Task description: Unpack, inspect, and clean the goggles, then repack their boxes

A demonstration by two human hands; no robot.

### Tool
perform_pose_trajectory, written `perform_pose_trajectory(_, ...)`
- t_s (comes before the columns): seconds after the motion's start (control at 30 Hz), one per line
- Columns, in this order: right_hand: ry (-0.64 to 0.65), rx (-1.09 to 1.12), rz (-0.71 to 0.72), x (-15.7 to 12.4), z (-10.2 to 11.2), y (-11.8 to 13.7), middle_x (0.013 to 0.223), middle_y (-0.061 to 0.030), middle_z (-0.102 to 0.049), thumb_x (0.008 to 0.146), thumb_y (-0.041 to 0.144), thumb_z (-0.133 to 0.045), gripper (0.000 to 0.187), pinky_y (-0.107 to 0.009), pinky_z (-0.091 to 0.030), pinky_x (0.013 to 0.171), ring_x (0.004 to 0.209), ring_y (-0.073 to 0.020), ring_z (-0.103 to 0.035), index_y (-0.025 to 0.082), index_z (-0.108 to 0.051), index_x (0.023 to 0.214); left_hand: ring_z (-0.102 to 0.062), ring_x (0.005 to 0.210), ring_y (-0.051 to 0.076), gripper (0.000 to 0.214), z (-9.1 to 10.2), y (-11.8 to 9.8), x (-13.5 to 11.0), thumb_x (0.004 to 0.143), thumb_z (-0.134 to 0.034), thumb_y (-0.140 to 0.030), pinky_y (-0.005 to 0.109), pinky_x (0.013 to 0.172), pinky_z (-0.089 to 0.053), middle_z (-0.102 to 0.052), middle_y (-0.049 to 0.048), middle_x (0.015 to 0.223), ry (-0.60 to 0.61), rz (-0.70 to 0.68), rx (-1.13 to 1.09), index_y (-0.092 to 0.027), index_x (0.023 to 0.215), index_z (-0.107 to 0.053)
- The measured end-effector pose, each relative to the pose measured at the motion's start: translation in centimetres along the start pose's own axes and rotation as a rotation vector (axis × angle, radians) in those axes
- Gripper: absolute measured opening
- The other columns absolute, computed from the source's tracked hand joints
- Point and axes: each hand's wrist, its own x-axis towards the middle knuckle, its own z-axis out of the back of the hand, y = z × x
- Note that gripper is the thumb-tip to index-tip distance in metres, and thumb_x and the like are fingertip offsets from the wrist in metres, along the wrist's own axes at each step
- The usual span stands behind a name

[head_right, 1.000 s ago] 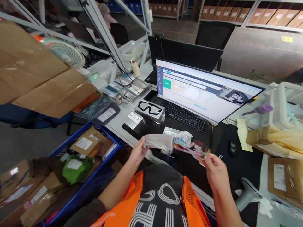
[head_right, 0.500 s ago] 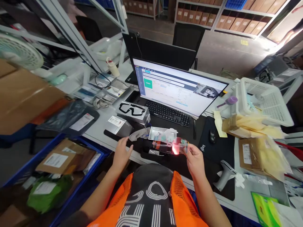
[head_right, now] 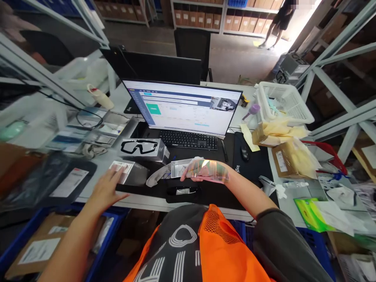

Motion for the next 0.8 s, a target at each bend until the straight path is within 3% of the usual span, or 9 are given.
perform_pose_trajectory(0.07, 0.021, -0.014, -0.004, 0.6, -0.4, 0.6, 0.086, -0.0060, -0.072, 0.072, 0.037, -0.078, 0.035, -0.021, -0.040, 0.052, 0.058, -0.0077, -0.051, 0.011, -0.073, 0.095, -0.032, 0.144, 0.046, 0.100, -0.3, 0.5, 0.0, 0.068, -0.076, -0.042, 0.055, 0.113, -0.036, -0.019, 0.0227, 0.163, -0.053, 0.008, 0.013, -0.017, 0.153, -0.030)
perform_pose_trajectory(0.2, 0.087, -0.254, -0.119, 1.6, -1.2, 1.0, 0.083, -0.0060, -0.073, 0.085, 0.023, -0.064, 0.026, -0.024, -0.050, 0.068, 0.077, -0.0150, -0.066, 0.012, -0.073, 0.106, -0.030, 0.145, 0.047, 0.099, -0.6, 1.7, 0.4, 0.069, -0.074, -0.043, 0.055, 0.116, -0.032, -0.020, 0.0261, 0.162, -0.078, 0.027, 0.003, -0.011, 0.152, -0.031)
perform_pose_trajectory(0.3, 0.154, -0.496, -0.109, 2.4, -1.5, 1.0, 0.089, -0.0063, -0.076, 0.085, 0.014, -0.059, 0.027, -0.024, -0.051, 0.073, 0.083, -0.0160, -0.069, 0.012, -0.073, 0.108, -0.029, 0.146, 0.045, 0.103, -0.9, 2.4, 1.0, 0.070, -0.074, -0.044, 0.054, 0.117, -0.031, -0.018, 0.0244, 0.163, -0.051, 0.034, -0.052, -0.012, 0.155, -0.025)
perform_pose_trajectory(0.43, 0.189, -0.602, -0.101, 3.3, -1.8, 1.0, 0.096, -0.0065, -0.076, 0.082, 0.012, -0.060, 0.029, -0.024, -0.053, 0.074, 0.083, -0.0164, -0.070, 0.013, -0.074, 0.107, -0.032, 0.146, 0.038, 0.095, -0.7, 2.5, 1.5, 0.075, -0.069, -0.050, 0.048, 0.117, -0.034, -0.025, 0.0193, 0.161, -0.048, 0.054, -0.171, -0.016, 0.154, -0.028)
perform_pose_trajectory(0.57, 0.167, -0.567, -0.198, 4.4, -1.9, 1.1, 0.091, -0.0072, -0.077, 0.080, 0.010, -0.058, 0.029, -0.025, -0.055, 0.068, 0.076, -0.0165, -0.071, 0.011, -0.075, 0.103, -0.047, 0.134, 0.038, 0.096, 0.4, 0.9, 1.4, 0.068, -0.075, -0.060, 0.049, 0.111, -0.043, -0.037, 0.0164, 0.152, -0.072, 0.163, -0.172, -0.022, 0.150, -0.040)
perform_pose_trajectory(0.67, 0.164, -0.581, -0.145, 5.3, -1.8, 1.1, 0.084, -0.0065, -0.077, 0.076, 0.004, -0.055, 0.028, -0.023, -0.055, 0.069, 0.075, -0.0153, -0.071, 0.009, -0.077, 0.093, -0.055, 0.124, 0.038, 0.092, 1.3, -1.2, 1.2, 0.067, -0.074, -0.065, 0.051, 0.105, -0.048, -0.043, 0.0142, 0.146, -0.101, 0.292, -0.148, -0.024, 0.144, -0.048)
perform_pose_trajectory(0.8, 0.173, -0.634, -0.107, 6.2, -1.9, 0.9, 0.082, -0.0069, -0.078, 0.077, 0.002, -0.055, 0.027, -0.022, -0.054, 0.070, 0.075, -0.0152, -0.071, 0.007, -0.077, 0.092, -0.057, 0.121, 0.038, 0.085, 1.7, -3.5, 1.2, 0.070, -0.072, -0.065, 0.050, 0.104, -0.048, -0.036, 0.0144, 0.153, -0.136, 0.365, -0.148, -0.020, 0.140, -0.050)
